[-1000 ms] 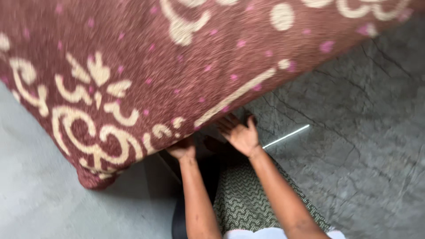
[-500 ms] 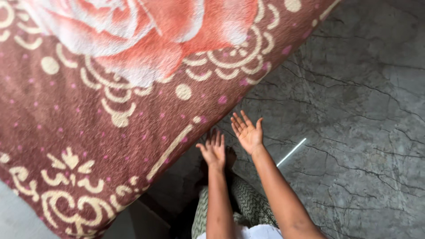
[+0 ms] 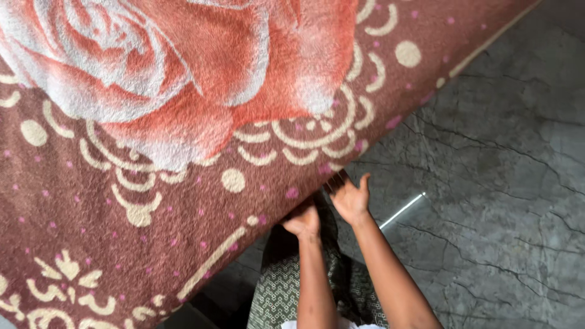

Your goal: The person makes a bed by spreading a large blanket across the mattress, tucking the edges between the mattress and the wooden frame, and then folding and placing other bedding items.

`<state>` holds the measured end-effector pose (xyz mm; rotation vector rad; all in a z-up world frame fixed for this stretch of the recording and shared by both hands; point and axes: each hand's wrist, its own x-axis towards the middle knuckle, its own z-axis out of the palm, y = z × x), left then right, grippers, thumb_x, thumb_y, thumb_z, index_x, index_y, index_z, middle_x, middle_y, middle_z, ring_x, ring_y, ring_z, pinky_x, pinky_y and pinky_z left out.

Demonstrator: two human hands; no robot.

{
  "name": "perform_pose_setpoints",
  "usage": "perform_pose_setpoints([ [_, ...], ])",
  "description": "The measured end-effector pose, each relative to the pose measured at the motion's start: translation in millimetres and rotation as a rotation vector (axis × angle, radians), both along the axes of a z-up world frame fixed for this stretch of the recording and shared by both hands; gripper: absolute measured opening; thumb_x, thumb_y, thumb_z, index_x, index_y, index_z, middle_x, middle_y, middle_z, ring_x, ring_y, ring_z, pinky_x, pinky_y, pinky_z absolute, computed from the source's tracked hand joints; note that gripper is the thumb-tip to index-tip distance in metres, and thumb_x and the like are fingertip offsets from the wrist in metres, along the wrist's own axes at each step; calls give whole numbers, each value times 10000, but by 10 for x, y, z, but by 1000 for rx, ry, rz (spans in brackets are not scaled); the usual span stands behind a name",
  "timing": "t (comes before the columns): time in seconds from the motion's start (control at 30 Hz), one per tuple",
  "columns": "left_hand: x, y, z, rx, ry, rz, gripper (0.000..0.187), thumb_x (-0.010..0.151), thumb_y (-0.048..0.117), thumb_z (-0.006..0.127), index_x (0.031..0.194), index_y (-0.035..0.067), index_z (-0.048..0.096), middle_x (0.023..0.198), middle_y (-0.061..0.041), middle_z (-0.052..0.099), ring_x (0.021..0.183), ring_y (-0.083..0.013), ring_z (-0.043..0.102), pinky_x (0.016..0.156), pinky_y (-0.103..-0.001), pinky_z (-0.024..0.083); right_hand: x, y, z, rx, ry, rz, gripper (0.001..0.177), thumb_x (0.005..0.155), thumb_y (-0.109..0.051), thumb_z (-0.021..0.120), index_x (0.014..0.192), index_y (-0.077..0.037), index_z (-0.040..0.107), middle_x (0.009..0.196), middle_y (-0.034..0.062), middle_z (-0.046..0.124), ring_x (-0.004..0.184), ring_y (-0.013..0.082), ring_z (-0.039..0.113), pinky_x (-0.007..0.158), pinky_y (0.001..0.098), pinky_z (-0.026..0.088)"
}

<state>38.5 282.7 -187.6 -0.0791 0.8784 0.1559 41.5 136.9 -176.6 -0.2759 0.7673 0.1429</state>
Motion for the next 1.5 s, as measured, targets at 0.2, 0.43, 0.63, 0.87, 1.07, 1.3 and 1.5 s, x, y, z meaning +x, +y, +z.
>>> perform_pose_setpoints([
  [0.2,-41,4,141,-120,-38,34,634,1005,458,542,1449,6,509,1495,-185,518,1364,-375,484,1169,-531,379,82,44,-92,112,117,-11,1029,899,-827,348,1585,-61,356,1638,136,401,1496,320,372,1232,496,267],
  [0.43,-148,0,175,-165,-71,-42,567,1015,350,558,1441,-18,497,1485,-207,533,1371,-365,478,1176,-509,356,667,108,-769,125,58,-124,932,928,-747,402,1561,-62,397,1604,139,437,1451,332,410,1203,491,310],
  [0.63,-259,-332,-238,-98,-16,-84,521,1052,357,523,1443,12,530,1475,-173,561,1341,-339,499,1150,-481,401,436,125,-844,183,15,-135,864,922,-688,444,1525,-69,426,1561,144,460,1407,348,429,1180,510,321],
  [0.87,106,-498,13,-29,207,-19,626,1006,454,462,1438,5,517,1450,-198,577,1330,-370,511,1118,-505,401,1,-1048,-290,518,-509,-367,804,1124,-764,403,1613,-127,414,1577,106,462,1473,304,420,1276,472,272],
  [1.07,248,-843,-211,93,129,4,642,989,471,473,1427,5,523,1453,-190,556,1303,-369,523,1103,-512,423,1069,-1966,-552,72,-101,-208,1027,886,-821,421,1626,-114,337,1658,115,396,1507,348,367,1224,523,305],
  [1.3,635,-1825,-139,122,50,-65,608,1001,443,516,1415,-1,560,1452,-174,571,1317,-336,532,1120,-469,441,1435,-2042,-1122,256,-283,-250,734,1065,-594,357,1620,-114,355,1656,146,390,1473,390,406,1183,568,401],
  [1.5,822,-1966,26,150,187,-9,759,920,574,447,1416,6,532,1470,-204,549,1304,-400,532,1069,-535,445,1308,-2202,-1218,402,-186,-234,720,1109,-612,370,1576,-68,442,1567,164,471,1398,375,453,1119,550,405],
])
